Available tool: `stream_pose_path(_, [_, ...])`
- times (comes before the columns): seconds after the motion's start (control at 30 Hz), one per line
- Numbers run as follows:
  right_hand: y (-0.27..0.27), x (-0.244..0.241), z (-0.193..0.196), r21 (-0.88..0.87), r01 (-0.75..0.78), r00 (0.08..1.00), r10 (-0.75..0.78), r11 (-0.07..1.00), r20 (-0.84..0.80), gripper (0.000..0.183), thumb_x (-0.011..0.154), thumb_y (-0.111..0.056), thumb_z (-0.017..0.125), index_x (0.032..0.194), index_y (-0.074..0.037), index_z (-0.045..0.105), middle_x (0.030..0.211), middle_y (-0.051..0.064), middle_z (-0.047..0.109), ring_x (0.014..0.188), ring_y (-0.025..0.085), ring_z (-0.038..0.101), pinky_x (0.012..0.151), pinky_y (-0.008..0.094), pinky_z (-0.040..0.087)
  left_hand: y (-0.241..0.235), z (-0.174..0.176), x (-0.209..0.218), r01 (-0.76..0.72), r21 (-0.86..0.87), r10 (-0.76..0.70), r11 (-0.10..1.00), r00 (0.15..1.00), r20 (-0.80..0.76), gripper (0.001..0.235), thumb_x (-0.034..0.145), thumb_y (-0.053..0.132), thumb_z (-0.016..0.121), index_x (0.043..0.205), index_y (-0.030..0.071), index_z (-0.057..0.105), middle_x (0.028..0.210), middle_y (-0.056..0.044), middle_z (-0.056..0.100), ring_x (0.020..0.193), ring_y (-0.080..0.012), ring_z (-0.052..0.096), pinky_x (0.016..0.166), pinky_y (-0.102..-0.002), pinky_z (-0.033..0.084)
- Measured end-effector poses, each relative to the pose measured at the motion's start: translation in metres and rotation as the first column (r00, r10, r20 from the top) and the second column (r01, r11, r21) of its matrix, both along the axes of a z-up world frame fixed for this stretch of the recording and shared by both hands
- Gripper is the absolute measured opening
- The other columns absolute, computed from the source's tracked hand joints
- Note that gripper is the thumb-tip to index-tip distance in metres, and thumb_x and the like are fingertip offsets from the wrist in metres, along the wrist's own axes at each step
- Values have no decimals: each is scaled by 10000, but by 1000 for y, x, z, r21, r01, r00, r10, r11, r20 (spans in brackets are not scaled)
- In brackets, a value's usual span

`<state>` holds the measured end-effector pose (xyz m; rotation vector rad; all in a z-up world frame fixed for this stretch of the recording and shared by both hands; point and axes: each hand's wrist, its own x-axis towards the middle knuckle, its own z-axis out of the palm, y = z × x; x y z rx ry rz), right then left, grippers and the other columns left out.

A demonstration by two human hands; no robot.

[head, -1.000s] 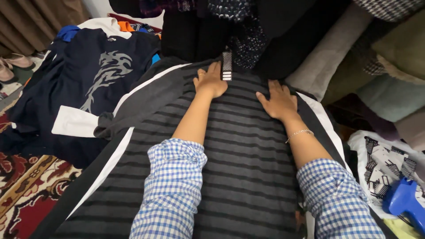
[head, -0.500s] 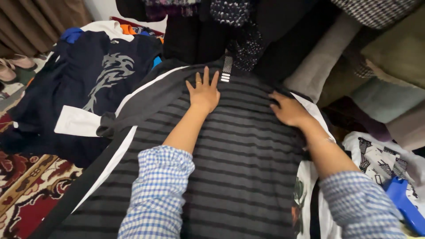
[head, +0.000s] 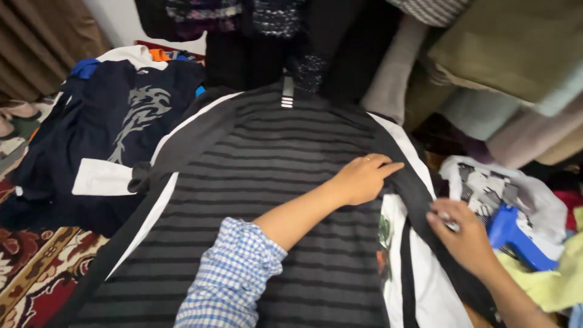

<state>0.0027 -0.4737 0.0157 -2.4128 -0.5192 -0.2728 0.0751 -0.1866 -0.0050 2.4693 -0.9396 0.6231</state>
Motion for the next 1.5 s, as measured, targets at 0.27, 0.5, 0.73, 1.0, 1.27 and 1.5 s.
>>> stream_pose_path(0.27, [-112, -105, -80, -405, 250, 968, -216, 880, 129, 360, 810, -326, 734, 1085, -96, 765, 1293, 69, 680, 1203, 257, 653, 1058, 427, 508, -61, 59, -44, -49, 310, 208, 950, 838, -504, 700, 961, 666, 245, 1614, 416, 220, 1725, -142, 71, 1546, -515, -35, 1204, -686, -1])
stream_pose_path(0.5, [-109, -156, -38, -498, 389, 877, -477, 775, -57, 353, 1004, -383, 494, 1260, -154, 582, 1018, 251, 732, 979, 469, 682, 887, 532, 525, -68, 53, -51, -138, 306, 253, 942, 891, -376, 645, 947, 681, 329, 1552, 459, 376, 1704, -170, 129, 1519, -565, 35, 1188, -723, 39])
stream_pose_path(0.73, [-116, -168, -37, 469, 533, 732, -106, 704, -673, 118, 1055, -120, 568, 1138, -38, 585, 853, 291, 744, 690, 314, 680, 593, 429, 563, -72, 53, -55, -147, 341, 279, 928, 882, -380, 651, 967, 670, 298, 1573, 436, 337, 1706, -160, 119, 1538, -517, 21, 1203, -699, 41])
stream_pose_path(1.0, [-52, -172, 32, -377, 160, 739, -364, 912, -568, 374, 855, -511, 709, 1100, -230, 735, 1015, -49, 789, 897, 113, 742, 813, 265, 535, -68, 28, -50, -230, 199, 268, 953, 944, -191, 715, 1011, 675, 270, 1636, 353, 137, 1670, -128, 287, 1547, -442, 148, 1207, -645, 138])
stream_pose_path(1.27, [-143, -135, -12, -39, 328, 913, -328, 944, -242, 195, 981, -199, 646, 1148, -168, 549, 603, 82, 572, 525, 174, 484, 530, 338, 381, -64, 11, -47, -206, -181, 193, 962, 978, -85, 639, 1039, 465, 468, 1577, 137, 360, 1635, -148, 335, 1549, -395, 243, 1201, -665, 229])
stream_pose_path(1.5, [-218, -107, 13, 309, 469, 883, -450, 828, -136, 107, 1125, -127, 622, 1209, -96, 563, 1051, 82, 615, 748, 100, 486, 588, 246, 341, -65, 9, -45, -189, -183, 182, 965, 982, -53, 630, 1023, 495, 467, 1518, 107, 451, 1610, -161, 376, 1518, -392, 309, 1201, -638, 257])
